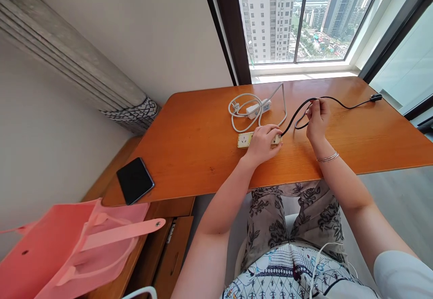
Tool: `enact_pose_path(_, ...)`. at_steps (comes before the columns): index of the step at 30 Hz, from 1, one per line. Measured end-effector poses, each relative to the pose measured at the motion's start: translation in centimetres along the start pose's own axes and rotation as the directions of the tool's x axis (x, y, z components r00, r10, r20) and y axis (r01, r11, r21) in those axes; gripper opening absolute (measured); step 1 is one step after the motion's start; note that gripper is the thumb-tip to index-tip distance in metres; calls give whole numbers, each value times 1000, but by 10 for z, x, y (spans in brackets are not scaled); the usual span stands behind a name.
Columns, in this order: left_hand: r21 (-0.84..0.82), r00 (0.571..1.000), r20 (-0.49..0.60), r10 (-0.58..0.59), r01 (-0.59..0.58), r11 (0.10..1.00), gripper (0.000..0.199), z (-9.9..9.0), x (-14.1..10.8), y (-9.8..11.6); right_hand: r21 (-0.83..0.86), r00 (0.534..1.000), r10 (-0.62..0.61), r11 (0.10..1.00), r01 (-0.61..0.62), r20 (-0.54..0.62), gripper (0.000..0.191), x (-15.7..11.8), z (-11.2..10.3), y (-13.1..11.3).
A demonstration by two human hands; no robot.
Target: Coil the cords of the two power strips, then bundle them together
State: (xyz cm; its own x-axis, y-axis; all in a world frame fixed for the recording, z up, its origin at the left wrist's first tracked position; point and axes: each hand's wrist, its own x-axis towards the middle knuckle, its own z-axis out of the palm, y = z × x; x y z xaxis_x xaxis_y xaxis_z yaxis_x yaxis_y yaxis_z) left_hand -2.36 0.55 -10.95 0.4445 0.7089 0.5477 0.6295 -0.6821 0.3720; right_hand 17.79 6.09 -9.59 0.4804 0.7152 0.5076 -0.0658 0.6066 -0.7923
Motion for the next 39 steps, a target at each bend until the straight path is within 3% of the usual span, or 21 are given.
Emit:
enact_pose_path(3, -62, 987, -157, 35, -46, 997, 24, -1, 0, -5, 0, 999, 20, 1000, -20, -43, 46, 0, 1, -3)
enact_pose_path(7, -103, 900, -424, 105, -163, 981, 26, -3, 1, -11, -18, 998, 56, 998, -56, -6, 50, -2, 2, -9)
enact_pose_path(18, -164, 817, -576, 33, -155, 974, 41, 0, 1, -13, -61, 991, 45, 997, -37, 127, 59, -18, 5, -21)
enact_pose_path(25, -170, 877, -479, -46, -41, 985, 51, -6, -2, -6, -87, 990, 35, 996, -24, 134, 59, -20, 7, -19)
enact_pose_path(31, -204, 942, -336, -22, -49, 978, 36, -22, 7, 11, -87, 989, 45, 996, -33, 143, 59, -19, 7, -14)
enact_pose_path(35, -360, 996, -50, 75, -88, 929, 18, -39, 24, 30, -64, 989, 56, 997, -47, 141, 60, -17, 6, -14)
enact_pose_path(39, -483, 968, 195, 160, -48, 875, 11, -48, 42, 51, -49, 979, 49, 998, -40, 198, 61, -16, 4, -16)
